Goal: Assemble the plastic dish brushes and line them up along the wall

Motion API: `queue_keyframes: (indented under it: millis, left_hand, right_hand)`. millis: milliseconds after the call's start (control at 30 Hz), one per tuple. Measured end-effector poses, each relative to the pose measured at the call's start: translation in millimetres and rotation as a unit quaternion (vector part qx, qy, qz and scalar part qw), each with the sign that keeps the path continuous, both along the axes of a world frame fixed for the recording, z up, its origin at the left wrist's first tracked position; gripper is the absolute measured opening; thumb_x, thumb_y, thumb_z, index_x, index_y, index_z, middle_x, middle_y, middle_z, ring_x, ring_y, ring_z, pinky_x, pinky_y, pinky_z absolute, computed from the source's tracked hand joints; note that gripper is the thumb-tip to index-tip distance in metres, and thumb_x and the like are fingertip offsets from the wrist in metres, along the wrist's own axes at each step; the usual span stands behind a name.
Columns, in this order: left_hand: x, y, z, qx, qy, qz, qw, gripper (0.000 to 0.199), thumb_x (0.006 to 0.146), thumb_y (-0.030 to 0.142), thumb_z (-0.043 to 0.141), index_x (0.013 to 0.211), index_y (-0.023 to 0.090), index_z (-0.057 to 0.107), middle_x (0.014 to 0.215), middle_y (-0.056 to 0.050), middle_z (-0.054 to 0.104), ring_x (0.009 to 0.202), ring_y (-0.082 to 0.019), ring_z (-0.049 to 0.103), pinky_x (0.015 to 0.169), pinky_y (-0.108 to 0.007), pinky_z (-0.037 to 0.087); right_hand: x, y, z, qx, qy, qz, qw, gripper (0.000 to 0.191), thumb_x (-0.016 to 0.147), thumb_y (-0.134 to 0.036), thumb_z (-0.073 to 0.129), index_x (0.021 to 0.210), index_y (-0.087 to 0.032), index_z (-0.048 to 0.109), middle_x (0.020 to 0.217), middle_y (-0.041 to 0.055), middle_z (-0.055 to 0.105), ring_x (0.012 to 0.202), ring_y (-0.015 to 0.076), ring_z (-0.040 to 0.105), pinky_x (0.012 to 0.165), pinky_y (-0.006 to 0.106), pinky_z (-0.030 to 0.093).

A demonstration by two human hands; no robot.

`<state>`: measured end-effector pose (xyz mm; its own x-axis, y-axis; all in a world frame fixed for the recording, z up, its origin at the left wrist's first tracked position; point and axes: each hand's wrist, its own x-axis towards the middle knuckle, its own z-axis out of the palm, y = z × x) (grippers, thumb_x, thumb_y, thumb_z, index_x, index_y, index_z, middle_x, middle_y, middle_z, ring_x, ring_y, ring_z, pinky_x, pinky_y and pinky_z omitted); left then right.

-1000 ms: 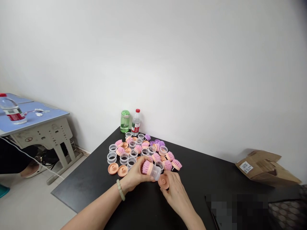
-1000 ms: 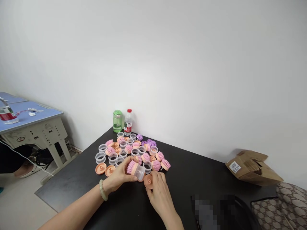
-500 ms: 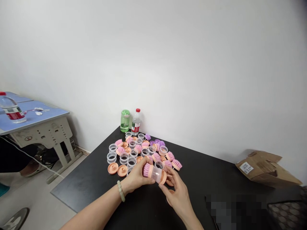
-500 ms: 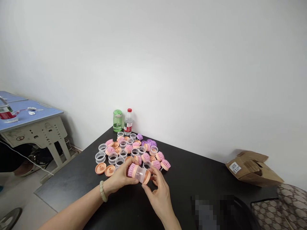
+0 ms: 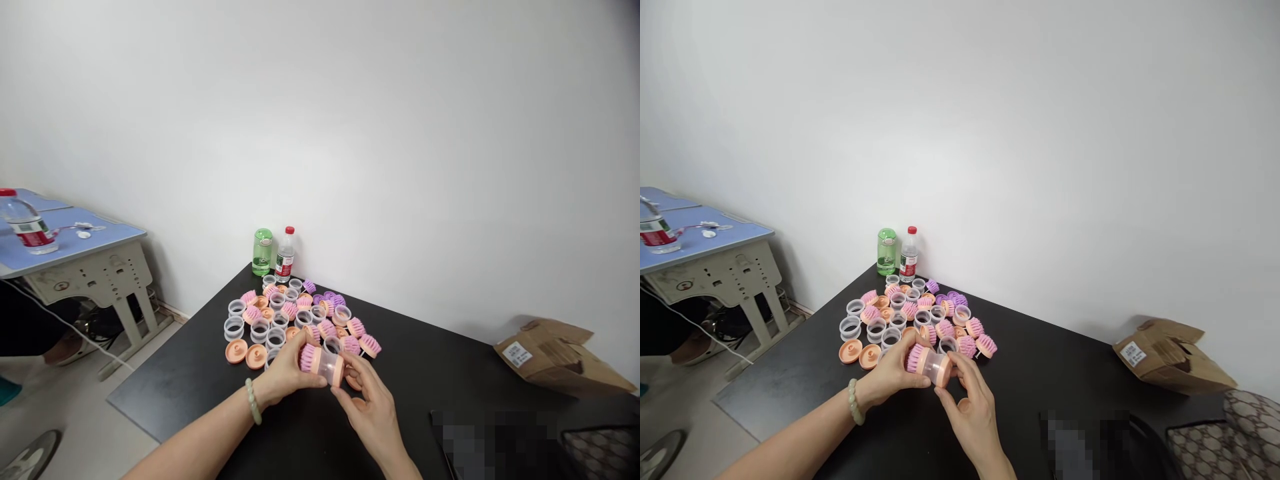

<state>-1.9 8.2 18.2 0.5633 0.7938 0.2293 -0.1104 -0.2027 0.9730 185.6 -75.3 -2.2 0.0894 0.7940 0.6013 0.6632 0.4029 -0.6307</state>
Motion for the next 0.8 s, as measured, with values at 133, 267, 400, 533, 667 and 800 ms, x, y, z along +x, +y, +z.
queue_keyframes:
  millis: [133, 267, 400, 533, 667, 800]
  left_hand:
    - [-0.4, 0.0, -1.7, -0.028, -0.026, -0.012, 0.999, 0.057, 0.057, 0.041, 0.088, 0.096, 0.020, 0.051, 0.093, 0.002, 0.053, 0.082, -0.016, 0.046, 0.070, -0.026, 0.035]
    - [0.0, -0.6, -1.4, -0.070, -0.051, -0.032, 0.996, 0.056, 0.058, 0.035, 0.090, 0.093, 0.020, 0.049, 0.087, 0.004, 0.052, 0.076, -0.013, 0.045, 0.066, -0.023, 0.036]
    - [2.8, -1.5, -0.6, -0.149, -0.088, -0.066, 0.983, 0.058, 0.056, 0.032, 0.091, 0.092, 0.020, 0.046, 0.080, 0.004, 0.055, 0.069, -0.011, 0.051, 0.060, -0.023, 0.041]
    - [5.6, -1.4, -1.7, -0.192, -0.093, -0.071, 0.975, 0.059, 0.057, 0.035, 0.091, 0.091, 0.019, 0.046, 0.077, 0.002, 0.061, 0.066, -0.013, 0.059, 0.057, -0.024, 0.047]
    - [5.4, -0.7, -3.3, -0.217, -0.075, -0.077, 0.970, 0.059, 0.062, 0.039, 0.088, 0.097, 0.019, 0.044, 0.071, 0.001, 0.066, 0.058, -0.014, 0.064, 0.054, -0.023, 0.047]
    - [3.6, -1.6, -2.2, -0.223, -0.073, -0.102, 0.967, 0.056, 0.065, 0.042, 0.087, 0.097, 0.020, 0.047, 0.072, 0.001, 0.067, 0.055, -0.012, 0.063, 0.051, -0.021, 0.044]
  right_hand:
    - [0.7, 1.2, -1.8, 0.007, 0.007, 0.012, 1.000, 0.039, 0.088, -0.032, 0.066, 0.126, -0.023, 0.062, 0.120, 0.0094, 0.069, 0.093, 0.0227, 0.073, 0.080, 0.033, 0.064]
    - [1.3, 0.7, -0.8, 0.006, 0.006, 0.021, 1.000, 0.039, 0.088, -0.031, 0.066, 0.127, -0.025, 0.063, 0.124, 0.0089, 0.068, 0.101, 0.0241, 0.072, 0.083, 0.033, 0.064]
    - [2.4, 0.3, -1.0, -0.010, 0.018, 0.040, 0.999, 0.042, 0.090, -0.030, 0.065, 0.131, -0.027, 0.061, 0.131, 0.0093, 0.065, 0.108, 0.0249, 0.070, 0.085, 0.034, 0.064]
    - [3.2, 1.1, -2.3, -0.014, 0.020, 0.044, 0.999, 0.042, 0.090, -0.028, 0.064, 0.132, -0.026, 0.061, 0.133, 0.0104, 0.064, 0.115, 0.0264, 0.066, 0.081, 0.034, 0.065]
    - [2.9, 1.1, 0.0, -0.021, 0.026, 0.058, 0.998, 0.038, 0.090, -0.026, 0.063, 0.128, -0.027, 0.064, 0.134, 0.0106, 0.063, 0.119, 0.0280, 0.065, 0.070, 0.028, 0.066]
    - [2.3, 0.6, 3.9, -0.002, 0.024, 0.064, 0.998, 0.036, 0.090, -0.026, 0.063, 0.125, -0.029, 0.066, 0.131, 0.0086, 0.066, 0.120, 0.0284, 0.064, 0.070, 0.029, 0.066]
